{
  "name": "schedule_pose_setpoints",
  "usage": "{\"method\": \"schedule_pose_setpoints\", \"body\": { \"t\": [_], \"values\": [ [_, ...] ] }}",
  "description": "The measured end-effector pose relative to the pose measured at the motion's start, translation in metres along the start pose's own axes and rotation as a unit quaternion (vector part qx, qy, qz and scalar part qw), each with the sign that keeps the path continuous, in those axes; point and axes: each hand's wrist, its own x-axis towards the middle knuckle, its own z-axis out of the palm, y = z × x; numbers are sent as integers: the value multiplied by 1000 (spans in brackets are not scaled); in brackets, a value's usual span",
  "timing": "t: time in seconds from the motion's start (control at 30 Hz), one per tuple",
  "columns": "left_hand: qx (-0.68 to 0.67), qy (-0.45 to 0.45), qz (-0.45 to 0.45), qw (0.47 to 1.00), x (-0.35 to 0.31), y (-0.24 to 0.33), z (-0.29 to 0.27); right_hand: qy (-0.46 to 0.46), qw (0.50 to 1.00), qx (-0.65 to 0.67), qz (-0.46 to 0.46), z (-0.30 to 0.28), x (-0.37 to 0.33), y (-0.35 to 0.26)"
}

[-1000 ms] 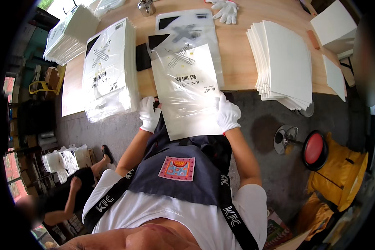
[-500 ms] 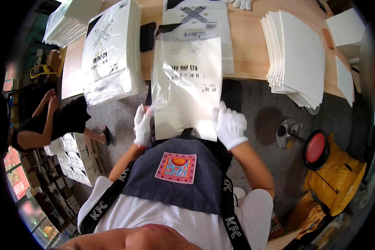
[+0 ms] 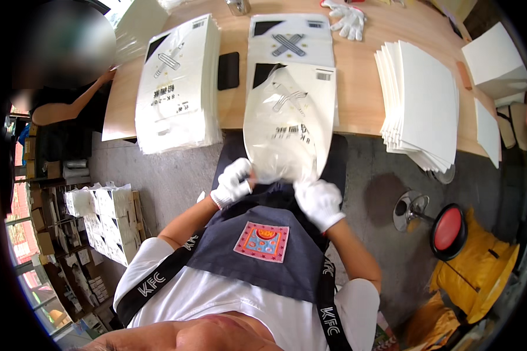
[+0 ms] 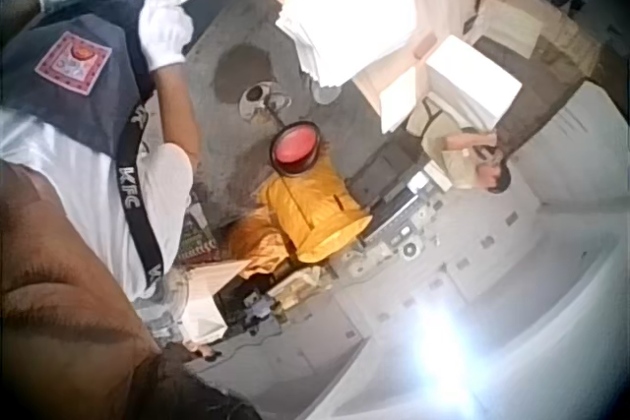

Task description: The person repeatedly picks up stacks of white paper, places them into clear plastic packaging, and seals the packages. The person stacks the finished packages on the table.

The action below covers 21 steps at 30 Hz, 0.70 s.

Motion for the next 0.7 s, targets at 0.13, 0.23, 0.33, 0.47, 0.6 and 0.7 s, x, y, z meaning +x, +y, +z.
{"method": "schedule_pose_setpoints", "body": {
  "t": [0.13, 0.23, 0.33, 0.47, 0.6, 0.7],
  "values": [
    [130, 100, -179, 970, -30, -50, -3, -46, 993, 9, 108, 17, -6, 31],
    [105, -18, -160, 981, -52, -36, -19, -206, 969, 101, 87, 50, -32, 29],
    [-76, 185, -222, 954, -49, -87, -12, -90, 909, 341, 222, 37, -24, 55],
    [-47, 52, -302, 951, 26, -98, -10, 52, 867, 381, 318, 129, 7, 99],
    [-29, 117, -133, 984, 63, -54, -20, -6, 485, 809, 331, 138, 59, 55],
    [143, 157, 24, 977, 71, 32, -75, -141, 403, 876, 223, 119, 99, 9]
  ]
}}
